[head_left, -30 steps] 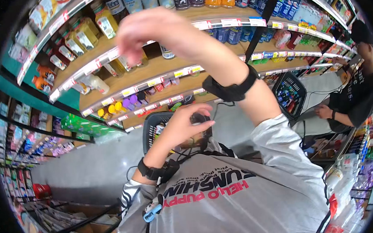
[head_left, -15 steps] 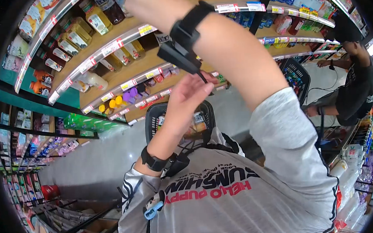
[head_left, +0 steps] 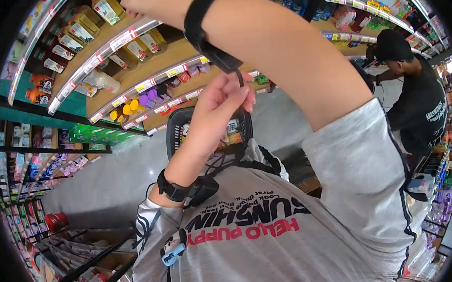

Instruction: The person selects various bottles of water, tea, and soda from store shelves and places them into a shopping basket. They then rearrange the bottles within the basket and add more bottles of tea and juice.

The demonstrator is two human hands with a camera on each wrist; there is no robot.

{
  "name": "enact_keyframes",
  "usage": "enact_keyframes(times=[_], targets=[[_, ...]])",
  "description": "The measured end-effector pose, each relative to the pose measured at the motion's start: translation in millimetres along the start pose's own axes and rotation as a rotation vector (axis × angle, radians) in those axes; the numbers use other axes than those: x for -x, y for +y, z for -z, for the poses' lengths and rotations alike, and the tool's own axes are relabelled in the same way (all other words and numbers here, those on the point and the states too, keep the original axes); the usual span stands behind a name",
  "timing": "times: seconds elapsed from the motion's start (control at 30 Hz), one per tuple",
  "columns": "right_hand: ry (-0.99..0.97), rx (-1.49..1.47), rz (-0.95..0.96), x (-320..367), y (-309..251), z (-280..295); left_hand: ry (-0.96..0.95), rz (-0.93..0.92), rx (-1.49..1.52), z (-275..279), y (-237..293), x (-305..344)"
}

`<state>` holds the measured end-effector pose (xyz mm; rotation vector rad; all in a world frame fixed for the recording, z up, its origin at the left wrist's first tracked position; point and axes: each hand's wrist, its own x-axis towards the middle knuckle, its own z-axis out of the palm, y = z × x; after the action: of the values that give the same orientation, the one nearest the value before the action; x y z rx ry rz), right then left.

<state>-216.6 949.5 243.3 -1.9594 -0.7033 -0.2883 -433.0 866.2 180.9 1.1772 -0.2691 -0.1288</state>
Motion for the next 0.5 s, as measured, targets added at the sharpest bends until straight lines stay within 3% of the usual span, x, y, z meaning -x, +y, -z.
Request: enact_keyframes(times=[0.03, 0.1, 0.17, 0.23, 0.37, 0.43, 0.5], targets=[[-0.031, -0.131, -0.018, 2, -5, -1, -0.008, -0.007, -0.019, 0, -1, -1], [-0.25, -0.646, -0.313, 25, -37, 14, -0.025, -0.023, -0.065, 0, -4, -2], [-0.394, -0.992, -0.35, 29, -51, 33, -0.054, 0.028, -0.123, 7, -12, 1], [-0.284, -1.189, -0.234, 58, -53, 83, -0.091, 0.139, -0.374, 23, -12, 5], [-0.155, -1.187, -0.138, 107, -7, 133, -0.044, 0.14, -0.44, 55, 6, -10], [-0.095, -1.001, -0.201, 129, 19, 133, 0.114, 0.079, -0.315, 81, 17, -27], [-0.115, -0.805, -0.181, 150, 43, 121, 0.15, -0.001, -0.23, 99, 46, -54]])
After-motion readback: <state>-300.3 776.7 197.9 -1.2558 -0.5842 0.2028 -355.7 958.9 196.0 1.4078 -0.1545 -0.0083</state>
